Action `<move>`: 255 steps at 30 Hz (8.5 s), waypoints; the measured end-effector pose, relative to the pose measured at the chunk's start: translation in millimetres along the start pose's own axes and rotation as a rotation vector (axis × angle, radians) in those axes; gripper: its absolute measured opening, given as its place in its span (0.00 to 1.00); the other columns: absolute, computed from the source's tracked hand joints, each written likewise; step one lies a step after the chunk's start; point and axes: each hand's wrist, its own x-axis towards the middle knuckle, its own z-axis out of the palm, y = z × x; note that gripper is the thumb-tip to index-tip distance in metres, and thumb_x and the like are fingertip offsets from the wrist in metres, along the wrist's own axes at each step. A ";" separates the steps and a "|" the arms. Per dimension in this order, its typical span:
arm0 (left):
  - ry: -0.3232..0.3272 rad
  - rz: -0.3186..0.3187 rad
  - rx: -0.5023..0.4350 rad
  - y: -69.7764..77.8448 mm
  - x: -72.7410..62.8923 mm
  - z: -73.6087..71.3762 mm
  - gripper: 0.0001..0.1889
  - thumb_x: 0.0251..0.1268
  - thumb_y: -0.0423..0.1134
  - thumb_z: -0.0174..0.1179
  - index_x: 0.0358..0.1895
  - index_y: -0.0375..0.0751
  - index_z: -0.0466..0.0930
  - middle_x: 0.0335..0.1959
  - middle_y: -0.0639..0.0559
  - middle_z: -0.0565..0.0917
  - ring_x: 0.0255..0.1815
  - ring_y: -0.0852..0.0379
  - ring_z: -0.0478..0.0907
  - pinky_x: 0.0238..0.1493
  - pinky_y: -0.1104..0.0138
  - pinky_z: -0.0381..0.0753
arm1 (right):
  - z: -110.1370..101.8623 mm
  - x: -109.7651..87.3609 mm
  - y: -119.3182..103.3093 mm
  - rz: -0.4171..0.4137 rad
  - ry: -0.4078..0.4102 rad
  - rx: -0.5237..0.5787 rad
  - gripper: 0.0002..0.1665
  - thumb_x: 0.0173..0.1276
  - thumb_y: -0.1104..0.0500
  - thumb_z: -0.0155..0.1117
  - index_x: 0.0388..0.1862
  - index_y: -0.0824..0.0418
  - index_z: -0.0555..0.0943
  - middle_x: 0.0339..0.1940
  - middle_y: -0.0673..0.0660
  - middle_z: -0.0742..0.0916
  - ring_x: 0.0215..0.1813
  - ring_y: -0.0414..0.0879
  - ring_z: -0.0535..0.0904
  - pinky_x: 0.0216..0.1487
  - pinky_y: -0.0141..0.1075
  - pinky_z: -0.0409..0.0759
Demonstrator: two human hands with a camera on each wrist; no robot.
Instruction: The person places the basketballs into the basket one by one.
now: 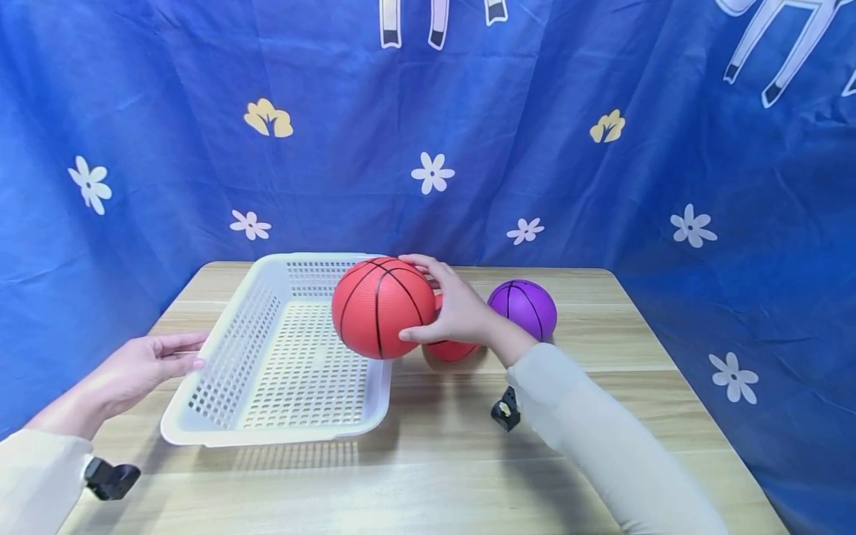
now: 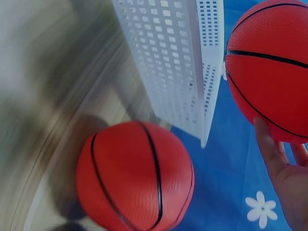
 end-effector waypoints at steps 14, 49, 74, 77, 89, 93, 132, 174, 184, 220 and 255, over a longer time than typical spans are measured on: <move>0.000 0.008 0.005 -2.1 -0.7 0.3 0.31 0.67 0.33 0.59 0.65 0.15 0.57 0.61 0.23 0.67 0.45 0.75 0.73 0.43 0.80 0.72 | 47.8 52.7 0.6 0.054 0.002 -0.094 0.54 0.43 0.53 0.82 0.69 0.42 0.63 0.60 0.54 0.70 0.58 0.48 0.70 0.46 0.38 0.81; 0.008 0.013 -0.020 -3.5 -0.7 1.2 0.32 0.66 0.33 0.60 0.65 0.15 0.57 0.60 0.23 0.69 0.45 0.72 0.76 0.43 0.79 0.73 | 121.0 132.9 15.9 0.254 0.122 -0.127 0.54 0.44 0.45 0.80 0.69 0.42 0.62 0.55 0.53 0.72 0.55 0.47 0.69 0.38 0.36 0.81; 0.014 0.012 -0.039 -4.4 -2.1 1.9 0.32 0.66 0.33 0.59 0.65 0.16 0.57 0.61 0.23 0.66 0.45 0.74 0.74 0.43 0.80 0.73 | 167.2 139.4 36.6 0.389 0.138 -0.256 0.54 0.44 0.43 0.80 0.70 0.36 0.62 0.62 0.54 0.69 0.59 0.49 0.67 0.45 0.42 0.80; 0.012 0.011 -0.039 -4.1 -2.3 1.9 0.31 0.67 0.33 0.59 0.65 0.16 0.57 0.62 0.23 0.66 0.45 0.74 0.74 0.43 0.80 0.74 | 170.5 139.8 37.0 0.405 0.132 -0.267 0.56 0.43 0.42 0.80 0.71 0.35 0.61 0.63 0.54 0.69 0.60 0.49 0.66 0.45 0.42 0.80; 0.013 0.024 -0.030 -0.8 0.6 3.4 0.31 0.67 0.33 0.59 0.65 0.16 0.57 0.61 0.23 0.66 0.46 0.74 0.74 0.43 0.79 0.74 | 167.2 140.3 37.6 0.471 0.122 -0.278 0.63 0.43 0.38 0.79 0.76 0.39 0.55 0.68 0.55 0.66 0.62 0.51 0.67 0.48 0.45 0.79; 0.015 0.023 -0.017 -1.7 0.1 3.4 0.31 0.67 0.33 0.59 0.65 0.16 0.57 0.61 0.23 0.66 0.46 0.74 0.74 0.43 0.80 0.74 | 161.0 140.9 35.7 0.463 0.116 -0.269 0.61 0.44 0.37 0.78 0.75 0.40 0.56 0.68 0.55 0.66 0.63 0.52 0.66 0.47 0.45 0.80; 0.015 0.029 -0.057 -11.8 1.9 0.1 0.33 0.66 0.34 0.60 0.65 0.16 0.56 0.49 0.47 0.82 0.42 0.71 0.77 0.41 0.77 0.76 | 41.4 78.5 30.2 0.065 0.202 -0.228 0.35 0.61 0.47 0.70 0.66 0.52 0.71 0.60 0.54 0.75 0.58 0.48 0.75 0.53 0.41 0.77; 0.029 0.039 -0.029 -10.5 0.2 2.9 0.31 0.68 0.32 0.58 0.65 0.15 0.57 0.54 0.31 0.77 0.42 0.72 0.77 0.41 0.78 0.75 | -90.0 -47.8 112.2 0.253 0.371 -0.474 0.39 0.60 0.44 0.69 0.67 0.56 0.69 0.62 0.61 0.73 0.64 0.58 0.65 0.62 0.58 0.63; 0.022 0.044 -0.073 -12.7 0.5 0.8 0.32 0.67 0.33 0.59 0.65 0.15 0.56 0.49 0.49 0.82 0.43 0.71 0.77 0.41 0.78 0.76 | -92.7 -73.6 133.3 0.274 0.391 -0.453 0.45 0.57 0.45 0.72 0.69 0.58 0.66 0.63 0.66 0.70 0.63 0.62 0.65 0.59 0.61 0.66; 0.029 0.041 -0.039 -10.4 -1.3 4.6 0.29 0.69 0.31 0.56 0.65 0.15 0.56 0.52 0.31 0.78 0.41 0.72 0.77 0.42 0.78 0.75 | -97.3 -103.5 150.4 0.409 0.393 -0.450 0.62 0.39 0.47 0.83 0.72 0.54 0.61 0.68 0.70 0.62 0.62 0.70 0.65 0.54 0.65 0.69; 0.030 0.034 -0.021 -6.7 -2.7 5.1 0.29 0.69 0.32 0.56 0.65 0.15 0.57 0.56 0.25 0.72 0.43 0.72 0.77 0.42 0.78 0.75 | -95.6 -2.5 69.6 0.241 0.452 -0.378 0.58 0.40 0.44 0.82 0.71 0.41 0.63 0.71 0.62 0.64 0.68 0.66 0.58 0.56 0.61 0.70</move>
